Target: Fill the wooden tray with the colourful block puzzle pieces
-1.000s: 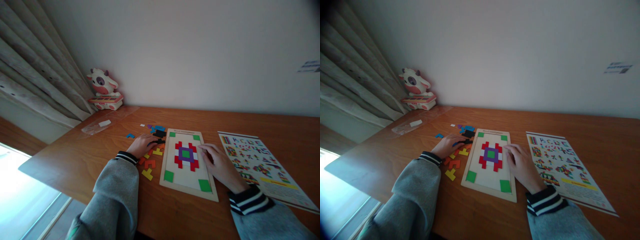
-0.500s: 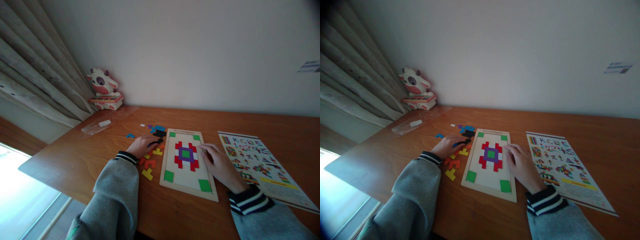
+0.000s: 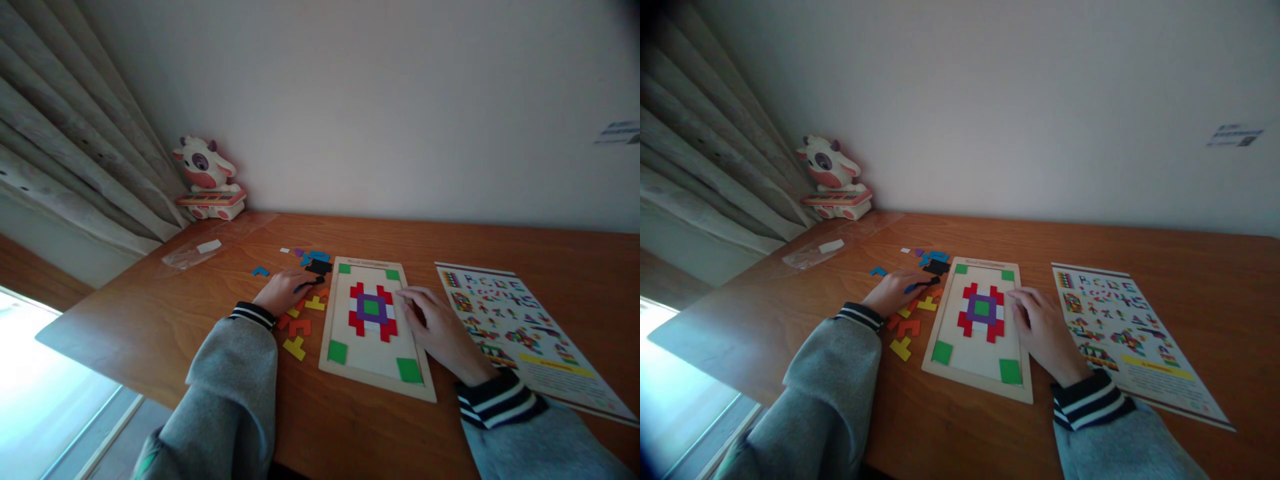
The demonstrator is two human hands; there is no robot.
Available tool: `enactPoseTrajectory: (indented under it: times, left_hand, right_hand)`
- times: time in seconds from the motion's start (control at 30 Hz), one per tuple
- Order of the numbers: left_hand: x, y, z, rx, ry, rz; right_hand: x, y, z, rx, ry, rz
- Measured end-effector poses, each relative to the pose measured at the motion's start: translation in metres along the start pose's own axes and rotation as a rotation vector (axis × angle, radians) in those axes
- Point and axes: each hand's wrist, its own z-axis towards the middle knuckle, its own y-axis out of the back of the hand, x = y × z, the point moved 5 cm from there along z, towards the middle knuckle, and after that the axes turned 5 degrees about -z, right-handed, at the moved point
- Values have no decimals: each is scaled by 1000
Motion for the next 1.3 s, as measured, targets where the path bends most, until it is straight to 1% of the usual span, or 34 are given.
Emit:
enactPoseTrajectory:
  times: [0.17,0.27,0.33,0.4,0.5,0.57,0.6,0.7,0.8,0.9,1.0,1.1,1.2,1.3]
  left_hand:
    - [0,-1,0,5,4,-29]
    - [-2,3,0,7,1,-34]
    - [-2,10,-2,-19,-1,-36]
    - [0,22,-9,-88,17,-34]
    - [8,42,-31,-210,93,-26]
    - [14,52,-51,-226,131,-24]
    - [17,56,-61,-221,144,-16]
    - [23,61,-89,-128,164,40]
    - [26,59,-110,4,186,95]
    - [25,53,-123,105,227,148]
    - [20,44,-123,174,243,184]
    - [12,36,-114,197,220,166]
    - [5,31,-100,176,181,119]
    - [-2,33,-90,108,130,61]
  right_hand:
    - [0,1,0,0,4,8]
    - [0,0,0,8,11,12]
    - [0,0,0,1,16,11]
    - [0,0,0,-15,20,10]
    - [-1,-1,0,-21,28,10]
    - [-3,-3,0,-14,35,3]
    - [-4,-4,0,-13,38,-2]
    - [-6,-6,-1,-22,46,-11]
    - [-7,-5,-1,-42,48,-6]
    - [-6,-5,-2,-59,54,8]
    - [-7,-6,-2,-59,56,10]
    - [-7,-7,-2,-57,52,13]
    - [-5,-6,-2,-61,52,12]
    - [-3,-4,-1,-54,41,0]
